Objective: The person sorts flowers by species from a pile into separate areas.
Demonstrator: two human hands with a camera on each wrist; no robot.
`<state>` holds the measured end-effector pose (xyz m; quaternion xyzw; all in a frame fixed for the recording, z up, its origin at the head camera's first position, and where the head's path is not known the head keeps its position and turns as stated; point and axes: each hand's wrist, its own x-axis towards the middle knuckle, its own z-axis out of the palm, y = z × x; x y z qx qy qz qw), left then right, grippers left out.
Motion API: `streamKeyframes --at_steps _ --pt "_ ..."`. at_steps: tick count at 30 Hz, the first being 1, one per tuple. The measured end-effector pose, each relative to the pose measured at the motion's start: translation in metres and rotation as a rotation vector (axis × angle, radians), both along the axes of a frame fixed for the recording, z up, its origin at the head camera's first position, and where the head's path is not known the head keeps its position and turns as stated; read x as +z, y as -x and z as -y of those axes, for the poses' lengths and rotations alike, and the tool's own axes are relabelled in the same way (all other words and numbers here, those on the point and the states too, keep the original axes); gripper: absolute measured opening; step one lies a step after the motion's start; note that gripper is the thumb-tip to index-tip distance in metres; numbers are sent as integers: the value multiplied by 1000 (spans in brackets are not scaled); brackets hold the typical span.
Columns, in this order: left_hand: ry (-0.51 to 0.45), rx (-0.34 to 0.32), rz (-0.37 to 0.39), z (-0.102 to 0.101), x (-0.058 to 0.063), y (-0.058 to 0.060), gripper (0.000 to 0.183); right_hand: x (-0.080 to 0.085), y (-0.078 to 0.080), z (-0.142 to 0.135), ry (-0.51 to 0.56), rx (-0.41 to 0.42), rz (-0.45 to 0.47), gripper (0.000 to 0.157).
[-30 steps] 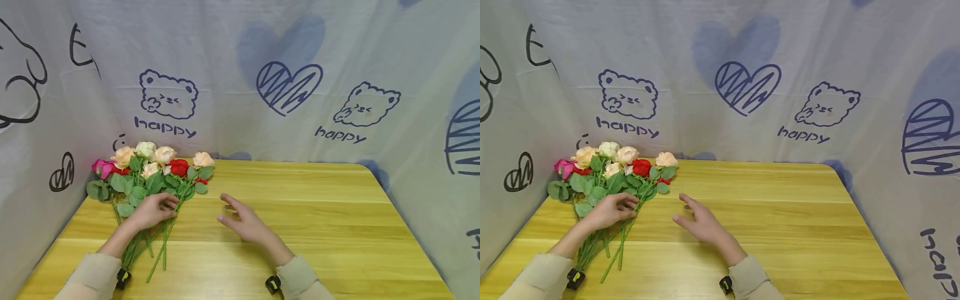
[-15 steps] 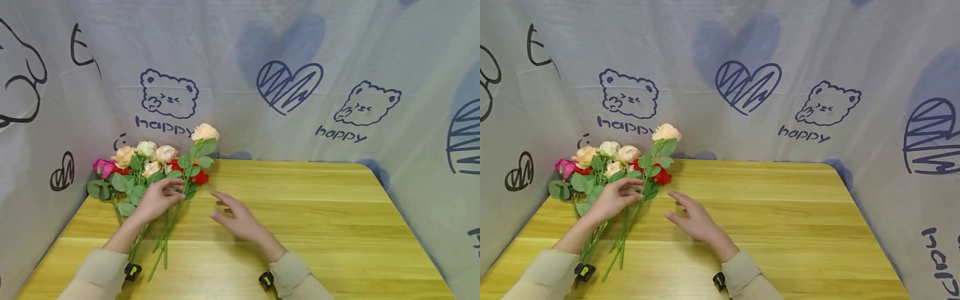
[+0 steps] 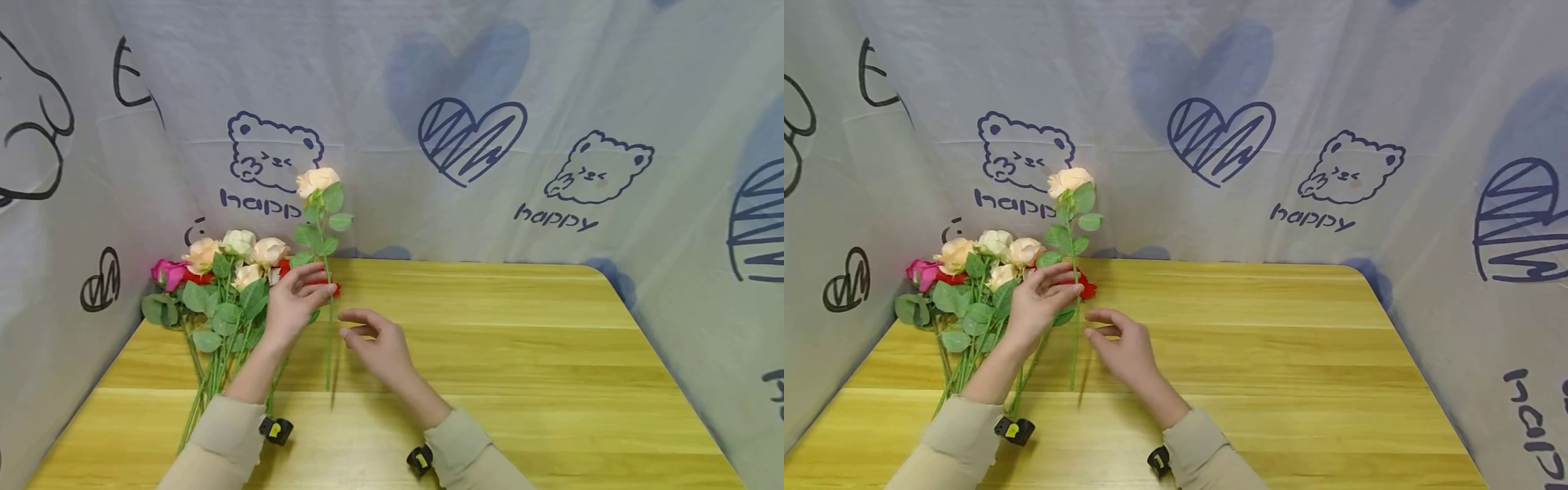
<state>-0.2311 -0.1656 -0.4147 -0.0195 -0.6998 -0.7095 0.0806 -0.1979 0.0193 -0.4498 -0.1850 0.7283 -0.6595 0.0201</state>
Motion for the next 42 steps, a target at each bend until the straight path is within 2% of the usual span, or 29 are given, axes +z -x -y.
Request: streamKeyframes --at_steps 3,7,16,22,26,35,38,42 --pt "-54 20 -7 -14 -3 1 50 -2 1 -1 56 -34 25 30" --pt "-71 45 -21 -26 -8 1 50 -2 1 -5 92 -45 43 31" --pt "-67 83 -28 -44 -16 -4 50 -2 0 -14 52 -89 64 32" --pt "-87 73 -40 -52 -21 -6 50 -4 0 -23 37 -95 64 31" --pt "-96 54 -62 -59 -21 -6 50 -3 -1 -30 33 -104 61 30" --pt "-7 -14 -165 -65 -15 -9 48 3 -1 -54 49 -138 60 33" --pt "33 -31 -192 -59 -14 -12 44 4 -1 -69 36 -168 46 32" --pt "132 -46 -197 -42 -15 -17 41 5 -3 -93 4 -214 32 32"
